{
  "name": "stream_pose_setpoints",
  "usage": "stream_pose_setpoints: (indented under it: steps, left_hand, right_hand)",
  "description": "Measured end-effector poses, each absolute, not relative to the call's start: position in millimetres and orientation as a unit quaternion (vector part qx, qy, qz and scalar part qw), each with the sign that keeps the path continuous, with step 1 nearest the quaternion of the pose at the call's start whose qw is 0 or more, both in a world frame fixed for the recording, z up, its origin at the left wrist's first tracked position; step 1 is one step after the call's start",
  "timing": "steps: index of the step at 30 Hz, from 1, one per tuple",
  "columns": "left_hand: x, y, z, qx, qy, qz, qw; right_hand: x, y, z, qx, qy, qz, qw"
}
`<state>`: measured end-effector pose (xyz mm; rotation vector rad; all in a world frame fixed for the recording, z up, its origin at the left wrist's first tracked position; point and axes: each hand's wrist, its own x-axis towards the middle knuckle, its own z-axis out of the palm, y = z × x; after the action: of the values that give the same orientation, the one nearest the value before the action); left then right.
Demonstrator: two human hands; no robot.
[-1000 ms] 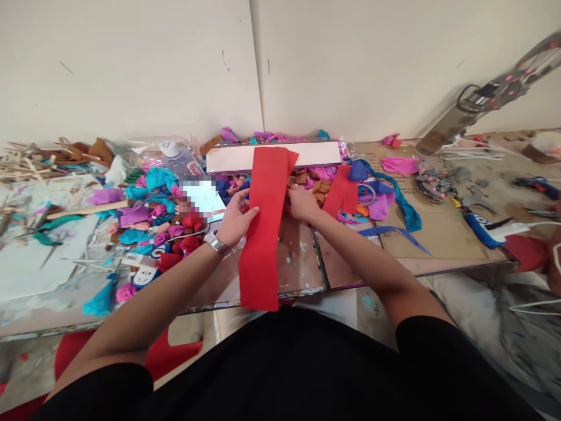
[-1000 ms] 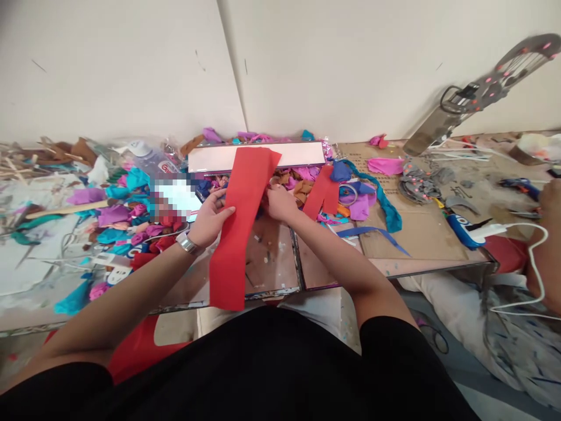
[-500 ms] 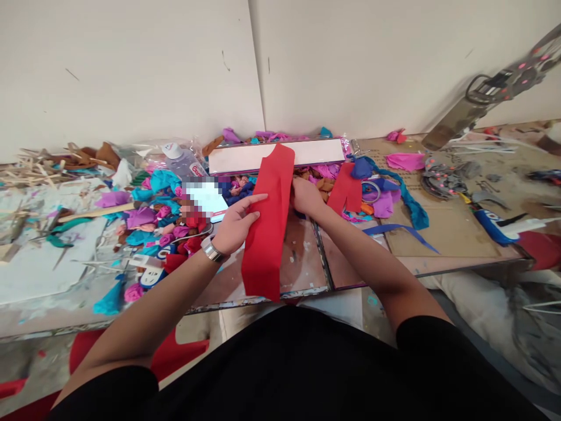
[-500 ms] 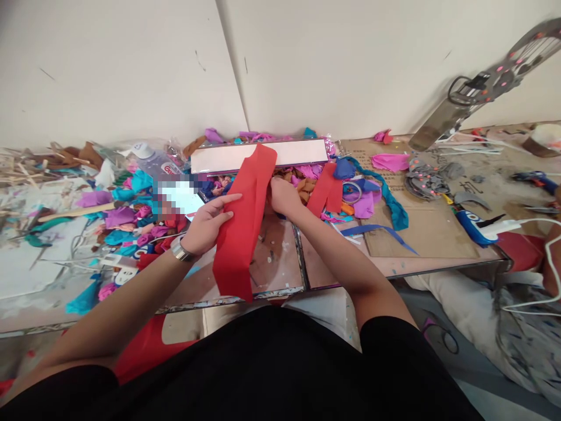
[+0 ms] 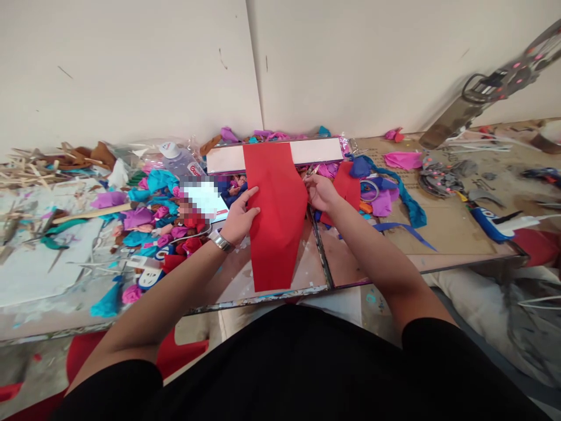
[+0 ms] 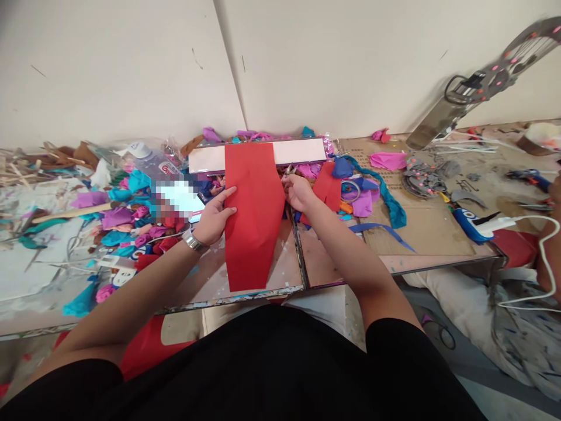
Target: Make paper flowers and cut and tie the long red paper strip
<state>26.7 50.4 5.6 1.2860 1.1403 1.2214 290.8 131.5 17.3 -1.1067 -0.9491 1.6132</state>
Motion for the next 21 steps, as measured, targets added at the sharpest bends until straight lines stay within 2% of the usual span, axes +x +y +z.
stream_pose_setpoints:
  steps: [4, 13, 18, 21]
  left_hand:
    - [27.8, 60.4, 7.8, 0.506, 0.482, 0.488, 0.523]
    - [32.7, 72.8, -1.6, 0.49, 0.475, 0.515, 0.518]
    - [48.5, 92.7, 2.6, 0.477, 0.462, 0.566, 0.488]
    - [53.8, 95.3, -0.2, 0.465, 0.471, 0.577, 0.478]
  right_hand:
    - [296.1, 129.6, 17.9, -0.449, -0.374, 0.654, 0.481]
    - [309.9, 111.1, 14.7, -0.458, -0.405, 0.652, 0.449]
    - [304.9, 124.8, 17.1, -0.488, -0.419, 0.553, 0.529]
    - [305.5, 131.9, 18.6, -0.5, -0.419, 0.529, 0.542]
